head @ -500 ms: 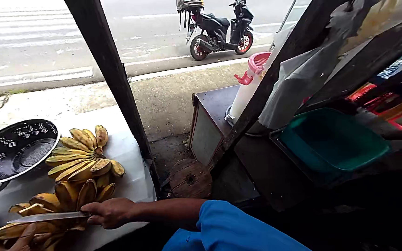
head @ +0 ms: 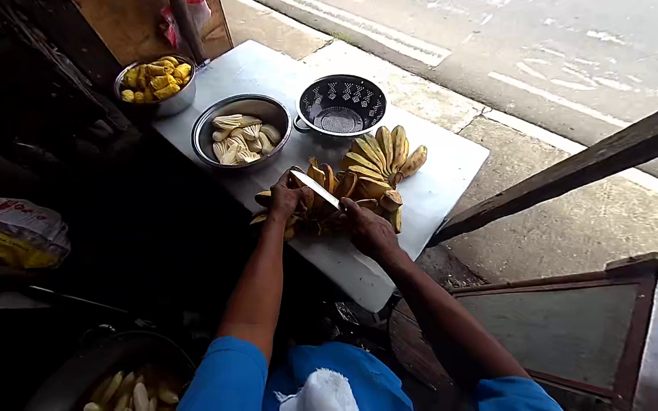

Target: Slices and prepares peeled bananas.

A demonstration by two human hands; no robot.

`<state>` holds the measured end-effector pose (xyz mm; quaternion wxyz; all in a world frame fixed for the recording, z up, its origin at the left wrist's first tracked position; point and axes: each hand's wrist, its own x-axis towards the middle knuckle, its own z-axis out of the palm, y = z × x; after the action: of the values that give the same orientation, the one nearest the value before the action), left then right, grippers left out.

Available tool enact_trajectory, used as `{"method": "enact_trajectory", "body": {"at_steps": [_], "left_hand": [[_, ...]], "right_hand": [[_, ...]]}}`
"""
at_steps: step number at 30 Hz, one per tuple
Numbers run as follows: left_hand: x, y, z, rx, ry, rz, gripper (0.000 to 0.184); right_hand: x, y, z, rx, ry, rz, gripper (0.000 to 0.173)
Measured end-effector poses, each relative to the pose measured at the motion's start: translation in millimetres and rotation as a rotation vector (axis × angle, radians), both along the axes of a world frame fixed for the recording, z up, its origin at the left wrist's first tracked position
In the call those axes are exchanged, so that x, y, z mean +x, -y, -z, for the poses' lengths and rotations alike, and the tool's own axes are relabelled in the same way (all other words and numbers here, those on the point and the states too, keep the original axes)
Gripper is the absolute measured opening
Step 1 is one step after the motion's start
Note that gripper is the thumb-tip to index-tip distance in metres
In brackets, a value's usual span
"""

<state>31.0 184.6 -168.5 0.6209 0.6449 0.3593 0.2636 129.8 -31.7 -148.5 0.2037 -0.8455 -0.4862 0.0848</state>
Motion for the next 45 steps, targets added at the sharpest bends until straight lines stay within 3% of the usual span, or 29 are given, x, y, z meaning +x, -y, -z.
{"method": "enact_trajectory", "body": {"at_steps": [6,9,13,17,19,23,26,28,31,34,37,41,45], "left_hand": [[3.8,4.5,4.8,-0.018,0.072,-0.018,0.041],[-6.0,0.0,13.0,0.04,0.018,0.02,0.058],[-4.0,-3.6,17.5,0.033,0.091,-0.02,0.058],[-5.7,-0.3,16.5,-0.092,0.214,-0.043,0.059],[-8.3,-0.1,16.5,-0.101,0.219,-0.065,0.057],[5.8,1.6,16.7,0.091,-0.022,-0.093,0.059],[8.1,5.0,11.6,0.041,-0.014,-0.148,0.058],[-3.5,4.5,12.0,0.05,-0.009,-0.111,0.058],[-28.1,6.5,7.8,0.227,-0.088,0.061,0.061],[-38.5,13.7,4.7,0.36,-0.141,0.194,0.061],[-43.1,18.6,2.9,0.236,-0.069,0.136,0.067],[-51.0,18.9,2.7,0.038,0.036,0.133,0.072],[-70.7,36.5,-4.2,0.259,-0.151,0.225,0.095]], "right_hand": [[5.3,-40.3,-7.9,-0.089,0.054,-0.037,0.039],[5.3,-74.2,6.9,0.03,-0.272,-0.055,0.041],[8.1,-99.5,41.3,0.29,-0.74,-0.12,0.049],[2.0,-112.3,39.8,0.552,-1.068,-0.016,0.043],[3.5,-113.4,40.2,0.555,-1.114,-0.017,0.043],[-1.6,-108.4,43.7,0.55,-1.193,-0.022,0.044],[-1.7,-109.3,40.6,0.555,-1.249,0.037,0.044],[-2.1,-109.5,37.5,0.554,-1.28,0.084,0.043],[-3.4,-105.8,30.7,0.56,-1.327,0.158,0.042],[-6.7,-98.1,25.8,0.579,-1.323,0.184,0.042],[-11.2,-88.1,29.5,0.599,-1.192,0.02,0.056],[-15.5,-91.6,34.8,0.309,-0.67,-0.146,0.09],[-25.5,-85.0,33.8,0.278,-0.506,-0.143,0.091]]}}
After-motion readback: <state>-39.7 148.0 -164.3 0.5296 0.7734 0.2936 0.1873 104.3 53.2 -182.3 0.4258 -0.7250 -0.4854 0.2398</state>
